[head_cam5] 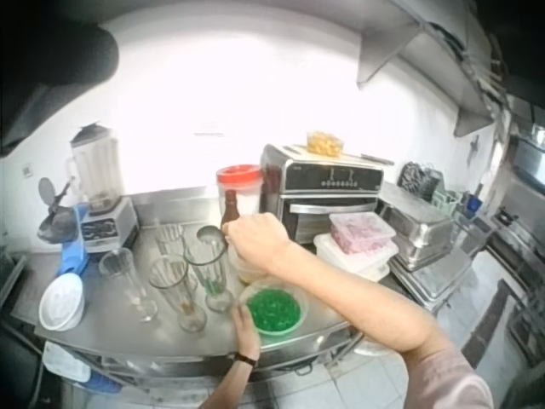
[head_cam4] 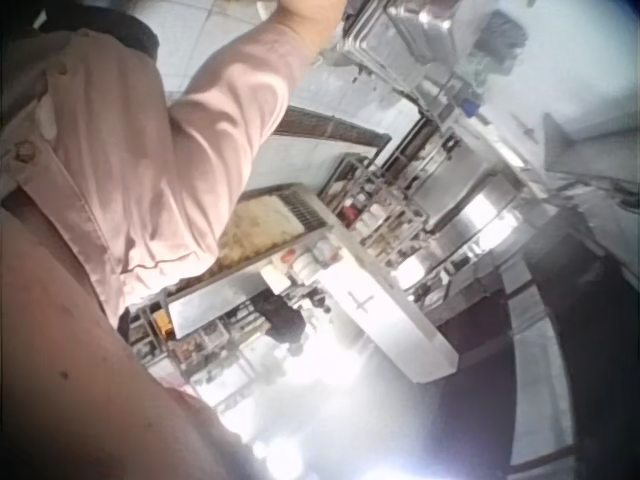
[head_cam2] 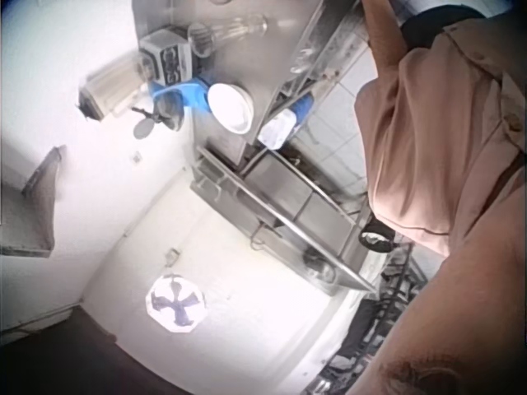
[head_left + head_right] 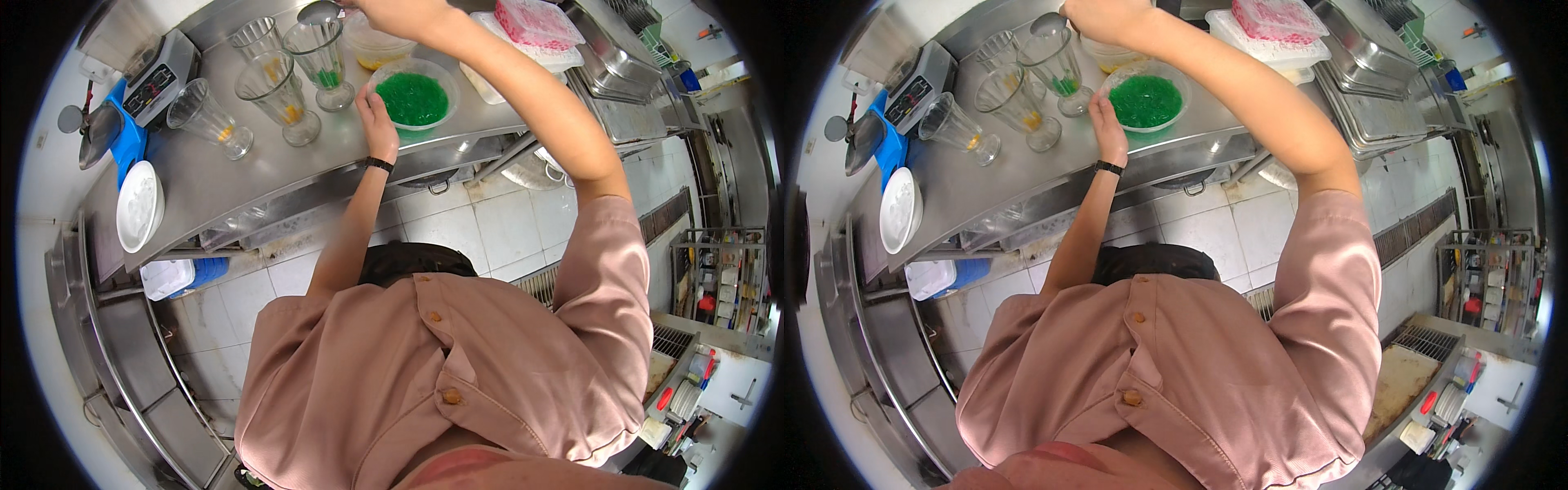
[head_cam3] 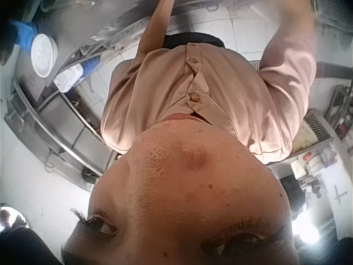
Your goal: The person walks to a sink, washes a spoon, and returns to a prep counter. They scoop yellow and green ingredients from containers into several tall glasses using the spoon. The person then rinses the spoon again at the sink.
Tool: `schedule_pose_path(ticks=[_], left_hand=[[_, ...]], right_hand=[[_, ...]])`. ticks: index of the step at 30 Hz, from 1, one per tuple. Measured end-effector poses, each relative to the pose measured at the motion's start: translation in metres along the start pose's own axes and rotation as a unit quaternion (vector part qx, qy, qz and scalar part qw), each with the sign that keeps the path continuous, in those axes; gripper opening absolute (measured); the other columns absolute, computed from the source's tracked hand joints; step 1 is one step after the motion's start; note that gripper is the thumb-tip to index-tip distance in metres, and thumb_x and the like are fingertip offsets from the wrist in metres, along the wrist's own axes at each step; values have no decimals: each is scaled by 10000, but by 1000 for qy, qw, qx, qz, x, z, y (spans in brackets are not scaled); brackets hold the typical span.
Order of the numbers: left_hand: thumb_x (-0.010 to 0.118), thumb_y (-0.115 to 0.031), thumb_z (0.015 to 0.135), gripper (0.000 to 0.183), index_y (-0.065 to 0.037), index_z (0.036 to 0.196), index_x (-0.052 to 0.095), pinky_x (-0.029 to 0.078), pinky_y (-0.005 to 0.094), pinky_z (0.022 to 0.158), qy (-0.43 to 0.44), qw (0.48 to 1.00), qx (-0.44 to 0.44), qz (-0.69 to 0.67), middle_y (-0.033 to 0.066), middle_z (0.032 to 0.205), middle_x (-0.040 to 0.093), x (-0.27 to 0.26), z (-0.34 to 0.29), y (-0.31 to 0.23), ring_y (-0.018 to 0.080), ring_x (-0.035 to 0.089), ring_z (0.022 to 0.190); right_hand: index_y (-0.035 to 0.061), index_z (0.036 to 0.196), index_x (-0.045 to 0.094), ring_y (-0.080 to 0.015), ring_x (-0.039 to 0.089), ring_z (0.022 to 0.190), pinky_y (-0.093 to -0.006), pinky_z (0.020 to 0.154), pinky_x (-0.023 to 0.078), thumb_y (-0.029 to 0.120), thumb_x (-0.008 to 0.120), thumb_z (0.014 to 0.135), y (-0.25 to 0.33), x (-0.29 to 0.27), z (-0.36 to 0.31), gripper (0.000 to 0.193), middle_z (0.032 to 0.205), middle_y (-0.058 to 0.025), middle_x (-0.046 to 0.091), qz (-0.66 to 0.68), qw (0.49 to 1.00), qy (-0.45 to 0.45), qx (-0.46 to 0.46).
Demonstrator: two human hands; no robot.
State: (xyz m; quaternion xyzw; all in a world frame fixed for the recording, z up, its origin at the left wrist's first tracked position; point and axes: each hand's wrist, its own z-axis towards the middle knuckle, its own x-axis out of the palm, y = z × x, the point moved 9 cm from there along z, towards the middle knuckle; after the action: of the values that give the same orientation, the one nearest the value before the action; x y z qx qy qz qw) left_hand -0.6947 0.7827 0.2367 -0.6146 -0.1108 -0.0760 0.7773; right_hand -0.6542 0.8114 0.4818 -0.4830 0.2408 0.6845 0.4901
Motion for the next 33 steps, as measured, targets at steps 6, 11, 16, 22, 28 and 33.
schedule_pose_path(ticks=[6, 11, 16, 22, 28, 33], left_hand=[[335, -325, 1000, 413, -7, 1264, 357, 310, 316, 983, -3, 1000, 6, -3, 130, 1186, 457, 0, 1, 2, 213, 425, 1105], [325, -325, 1002, 410, -9, 1262, 357, 304, 318, 986, 3, 1000, 0, -4, 129, 1182, 457, 1, 0, 2, 215, 423, 1103], [309, -353, 1000, 465, -11, 1312, 350, 261, 323, 1040, -10, 998, -49, -34, 113, 1312, 413, 4, 0, 9, 206, 379, 1212], [277, -354, 1003, 484, -40, 1371, 296, 236, 343, 1076, 29, 984, -88, -149, 86, 1392, 358, 13, -1, 16, 199, 330, 1279], [263, -353, 1005, 476, -43, 1362, 310, 253, 351, 1066, 34, 986, -84, -137, 81, 1375, 375, 13, 1, 16, 199, 340, 1270], [262, -378, 1002, 490, -44, 1354, 327, 271, 351, 1057, 23, 986, -84, -143, 80, 1372, 380, 13, -3, 12, 199, 346, 1265]], right_hand=[[96, 936, 683, -352, 635, 725, -429, 638, 504, 157, 541, 788, -44, -34, -30, 214, 758, -210, 637, 89, 994, 19, 52], [83, 1039, 660, -246, 609, 575, -341, 534, 476, 131, 573, 820, -78, -9, -76, 241, 715, -144, 640, 106, 993, 47, 7], [26, 927, 675, -346, 657, 820, -450, 687, 530, 70, 549, 731, -67, 57, -137, 236, 844, -210, 656, 50, 978, 160, 125], [-7, 773, 661, -365, 656, 778, -425, 650, 539, 44, 526, 747, -15, 81, -160, 147, 802, -215, 654, 40, 970, 195, 138], [-36, 766, 651, -367, 653, 751, -431, 620, 532, 25, 513, 740, -5, 83, -158, 154, 788, -223, 649, 118, 965, 187, 144], [-29, 790, 651, -370, 646, 767, -440, 626, 527, 19, 513, 736, 7, 80, -170, 155, 792, -225, 646, 153, 960, 182, 147]])
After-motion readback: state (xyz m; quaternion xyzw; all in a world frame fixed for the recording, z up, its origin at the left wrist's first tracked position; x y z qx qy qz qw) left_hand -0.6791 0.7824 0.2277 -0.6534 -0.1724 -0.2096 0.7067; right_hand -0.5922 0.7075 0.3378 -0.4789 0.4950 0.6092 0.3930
